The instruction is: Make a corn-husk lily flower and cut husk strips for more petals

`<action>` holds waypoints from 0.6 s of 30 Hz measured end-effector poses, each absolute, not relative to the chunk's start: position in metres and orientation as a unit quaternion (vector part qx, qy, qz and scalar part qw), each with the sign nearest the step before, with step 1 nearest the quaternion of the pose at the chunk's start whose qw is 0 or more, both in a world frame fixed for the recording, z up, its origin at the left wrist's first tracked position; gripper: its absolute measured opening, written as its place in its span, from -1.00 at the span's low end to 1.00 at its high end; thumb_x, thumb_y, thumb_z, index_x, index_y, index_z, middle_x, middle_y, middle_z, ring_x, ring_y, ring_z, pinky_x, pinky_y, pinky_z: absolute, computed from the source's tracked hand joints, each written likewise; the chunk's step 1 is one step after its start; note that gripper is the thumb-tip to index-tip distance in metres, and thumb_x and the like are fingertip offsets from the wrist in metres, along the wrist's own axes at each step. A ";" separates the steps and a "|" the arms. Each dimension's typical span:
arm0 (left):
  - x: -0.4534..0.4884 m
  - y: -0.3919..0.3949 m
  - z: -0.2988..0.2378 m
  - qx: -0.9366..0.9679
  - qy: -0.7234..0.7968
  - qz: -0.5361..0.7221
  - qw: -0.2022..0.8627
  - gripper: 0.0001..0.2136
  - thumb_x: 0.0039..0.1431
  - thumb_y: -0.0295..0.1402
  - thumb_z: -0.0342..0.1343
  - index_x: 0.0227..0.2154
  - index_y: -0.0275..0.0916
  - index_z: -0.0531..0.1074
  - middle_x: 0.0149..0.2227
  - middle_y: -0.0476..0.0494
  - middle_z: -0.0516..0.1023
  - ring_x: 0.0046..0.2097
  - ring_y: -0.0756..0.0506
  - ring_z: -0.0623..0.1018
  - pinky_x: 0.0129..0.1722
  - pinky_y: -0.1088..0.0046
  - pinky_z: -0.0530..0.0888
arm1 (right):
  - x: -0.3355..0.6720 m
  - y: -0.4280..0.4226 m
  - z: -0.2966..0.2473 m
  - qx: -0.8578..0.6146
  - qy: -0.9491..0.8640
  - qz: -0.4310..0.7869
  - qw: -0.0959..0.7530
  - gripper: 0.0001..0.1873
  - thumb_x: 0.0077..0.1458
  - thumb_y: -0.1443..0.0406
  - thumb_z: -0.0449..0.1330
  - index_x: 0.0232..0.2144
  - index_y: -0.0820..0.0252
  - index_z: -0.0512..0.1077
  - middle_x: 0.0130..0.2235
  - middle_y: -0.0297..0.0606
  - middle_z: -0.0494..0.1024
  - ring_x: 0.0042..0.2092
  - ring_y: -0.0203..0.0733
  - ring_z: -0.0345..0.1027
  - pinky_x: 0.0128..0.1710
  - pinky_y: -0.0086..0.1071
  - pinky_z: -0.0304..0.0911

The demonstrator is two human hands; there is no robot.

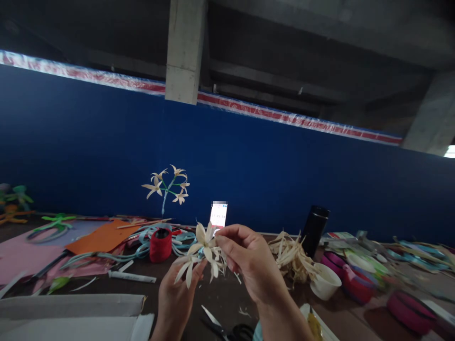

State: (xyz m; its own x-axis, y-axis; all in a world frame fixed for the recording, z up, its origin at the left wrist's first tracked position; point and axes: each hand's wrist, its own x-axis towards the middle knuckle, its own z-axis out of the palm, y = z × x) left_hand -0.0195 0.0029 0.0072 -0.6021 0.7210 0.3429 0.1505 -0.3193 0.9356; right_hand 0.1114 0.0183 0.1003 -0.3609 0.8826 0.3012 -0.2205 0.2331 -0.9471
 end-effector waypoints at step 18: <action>-0.024 0.009 -0.008 0.442 0.552 0.683 0.184 -0.73 -0.22 -0.09 0.25 -0.53 -0.20 0.51 -0.49 -0.04 0.54 -0.44 -0.09 0.51 -0.50 0.49 0.42 | 0.121 0.017 0.103 -0.253 -0.678 0.522 0.451 -0.80 -0.08 0.18 0.31 -0.40 0.17 0.50 -0.43 -0.34 0.47 -0.41 -0.34 0.25 -0.38 -0.44 0.14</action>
